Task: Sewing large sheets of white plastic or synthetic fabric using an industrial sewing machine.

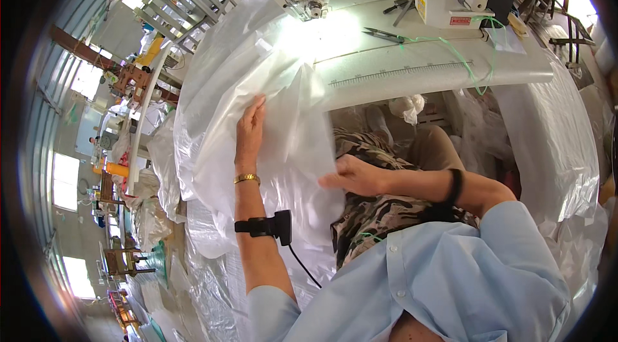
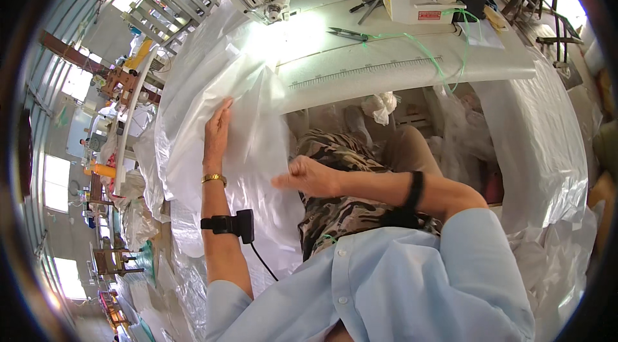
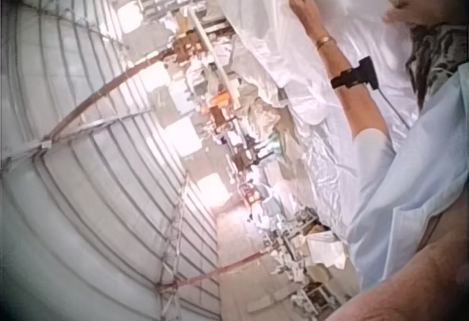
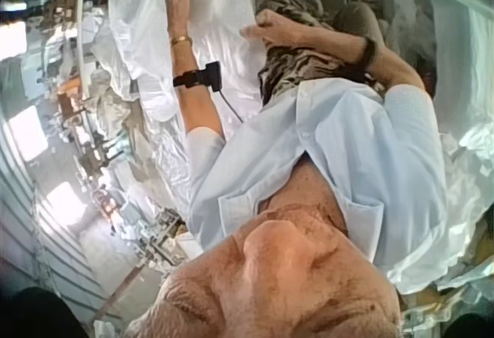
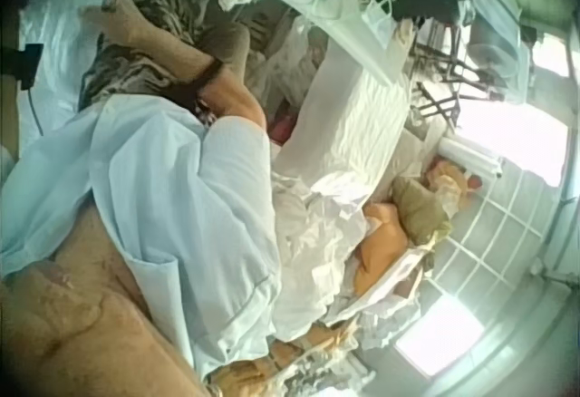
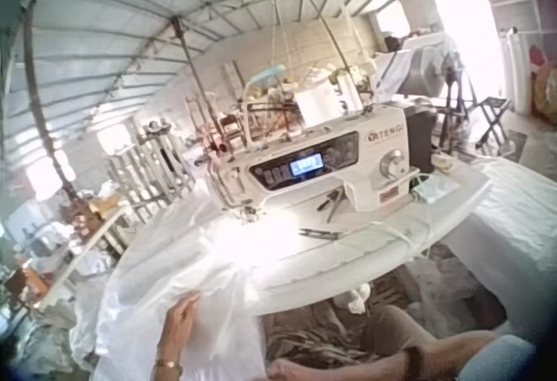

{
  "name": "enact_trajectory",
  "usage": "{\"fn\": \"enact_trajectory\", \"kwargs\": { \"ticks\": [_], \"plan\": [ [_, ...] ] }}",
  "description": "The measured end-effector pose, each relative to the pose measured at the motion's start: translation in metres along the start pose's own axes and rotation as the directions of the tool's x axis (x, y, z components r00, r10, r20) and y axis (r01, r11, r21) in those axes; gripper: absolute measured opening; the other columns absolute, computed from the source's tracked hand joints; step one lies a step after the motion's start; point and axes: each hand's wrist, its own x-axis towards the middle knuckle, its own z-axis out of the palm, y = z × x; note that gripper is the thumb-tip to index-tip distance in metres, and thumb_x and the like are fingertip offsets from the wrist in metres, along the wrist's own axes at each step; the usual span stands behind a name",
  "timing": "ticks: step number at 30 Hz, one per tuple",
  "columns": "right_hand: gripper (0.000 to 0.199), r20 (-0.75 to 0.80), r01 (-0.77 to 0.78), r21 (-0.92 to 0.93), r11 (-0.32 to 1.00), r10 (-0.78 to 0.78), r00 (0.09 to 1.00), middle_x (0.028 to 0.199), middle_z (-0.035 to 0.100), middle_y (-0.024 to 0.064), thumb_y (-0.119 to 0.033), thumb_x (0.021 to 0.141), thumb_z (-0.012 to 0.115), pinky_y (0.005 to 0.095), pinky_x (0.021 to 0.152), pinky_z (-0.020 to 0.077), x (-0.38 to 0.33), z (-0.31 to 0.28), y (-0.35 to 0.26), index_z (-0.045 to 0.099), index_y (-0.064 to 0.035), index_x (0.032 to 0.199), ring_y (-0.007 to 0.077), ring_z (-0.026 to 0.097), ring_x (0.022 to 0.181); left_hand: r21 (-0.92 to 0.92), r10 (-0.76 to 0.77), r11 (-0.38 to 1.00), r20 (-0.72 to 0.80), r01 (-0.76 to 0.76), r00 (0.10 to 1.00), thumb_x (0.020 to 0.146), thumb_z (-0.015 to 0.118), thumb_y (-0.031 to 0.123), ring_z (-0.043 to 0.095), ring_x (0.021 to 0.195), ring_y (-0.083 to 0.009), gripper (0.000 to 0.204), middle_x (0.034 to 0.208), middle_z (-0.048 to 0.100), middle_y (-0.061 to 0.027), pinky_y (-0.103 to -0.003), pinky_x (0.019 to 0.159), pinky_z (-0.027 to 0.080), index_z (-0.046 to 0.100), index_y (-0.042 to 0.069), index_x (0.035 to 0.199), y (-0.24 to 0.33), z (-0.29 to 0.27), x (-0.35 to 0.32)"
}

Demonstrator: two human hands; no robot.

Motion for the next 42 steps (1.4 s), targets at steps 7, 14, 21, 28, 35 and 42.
{"fn": "enact_trajectory", "kwargs": {
  "ticks": [7,14,21,28,35,42],
  "plan": [
    [0.036,-0.069,-0.360,-0.064,0.931,0.356,0.932,0.057,0.056,0.0063,-0.026,0.096,0.060,0.0326,0.055,0.0457,-0.105,-0.082,0.012,0.062,0.0019,0.073,0.0175,0.057,0.054,0.052,0.140,0.988,0.030,-0.142,0.990,0.096,0.057,0.022,0.037,0.139,-0.0266,0.040,0.144,0.049,-0.0107,-0.039,0.113,0.034,0.056,0.005,0.132,0.002,0.000,-0.016],
    [0.025,-0.360,-0.325,-0.826,0.461,0.013,0.933,0.070,0.066,0.0151,-0.026,0.091,0.062,0.0430,0.059,0.0493,-0.100,-0.070,0.022,0.063,-0.0040,0.078,0.0336,0.065,0.066,0.130,0.198,0.972,0.002,-0.196,0.980,0.088,0.068,0.023,0.031,0.142,-0.0321,0.054,0.150,0.040,-0.0156,-0.044,0.116,0.025,0.052,0.004,0.136,0.011,0.013,-0.044],
    [0.028,-0.273,-0.041,-0.537,0.842,-0.128,0.954,0.090,0.068,0.0173,-0.023,0.085,0.068,0.0386,0.065,0.0516,-0.035,-0.042,0.029,0.063,-0.0008,0.102,0.0289,0.067,0.079,0.337,0.317,0.857,0.248,-0.389,0.915,0.082,0.073,0.022,0.019,0.147,-0.0335,0.073,0.156,0.027,-0.0159,-0.053,0.117,0.010,0.040,0.009,0.146,0.087,0.034,-0.097],
    [0.038,-0.127,-0.258,0.424,0.868,0.339,0.932,0.085,0.064,0.0075,-0.030,0.086,0.070,0.0292,0.065,0.0493,0.025,0.004,0.047,0.063,0.0012,0.106,0.0175,0.064,0.080,0.668,0.083,0.687,0.320,-0.287,0.944,0.081,0.055,0.001,0.010,0.148,-0.0364,0.076,0.160,0.014,-0.0135,-0.059,0.116,0.007,0.029,0.014,0.151,0.075,0.039,-0.128],
    [0.020,-0.089,-0.267,0.424,0.865,0.333,0.939,0.074,0.060,0.0017,-0.023,0.089,0.070,0.0255,0.063,0.0477,0.005,0.004,0.053,0.067,-0.0030,0.091,0.0117,0.057,0.066,0.583,0.087,0.791,0.193,-0.186,0.977,0.081,0.053,-0.004,0.012,0.148,-0.0364,0.074,0.160,0.016,-0.0125,-0.056,0.118,0.011,0.033,0.012,0.149,0.084,0.013,-0.132],
    [0.018,-0.024,-0.222,0.418,0.881,0.255,0.967,0.077,0.064,-0.0002,-0.022,0.093,0.065,0.0218,0.069,0.0463,-0.028,-0.006,0.030,0.070,-0.0046,0.091,0.0072,0.057,0.071,0.456,0.161,0.852,0.239,-0.258,0.957,0.077,0.068,0.006,0.015,0.147,-0.0353,0.076,0.159,0.018,-0.0127,-0.053,0.118,0.013,0.038,0.010,0.147,0.120,0.017,-0.127]
  ]
}}
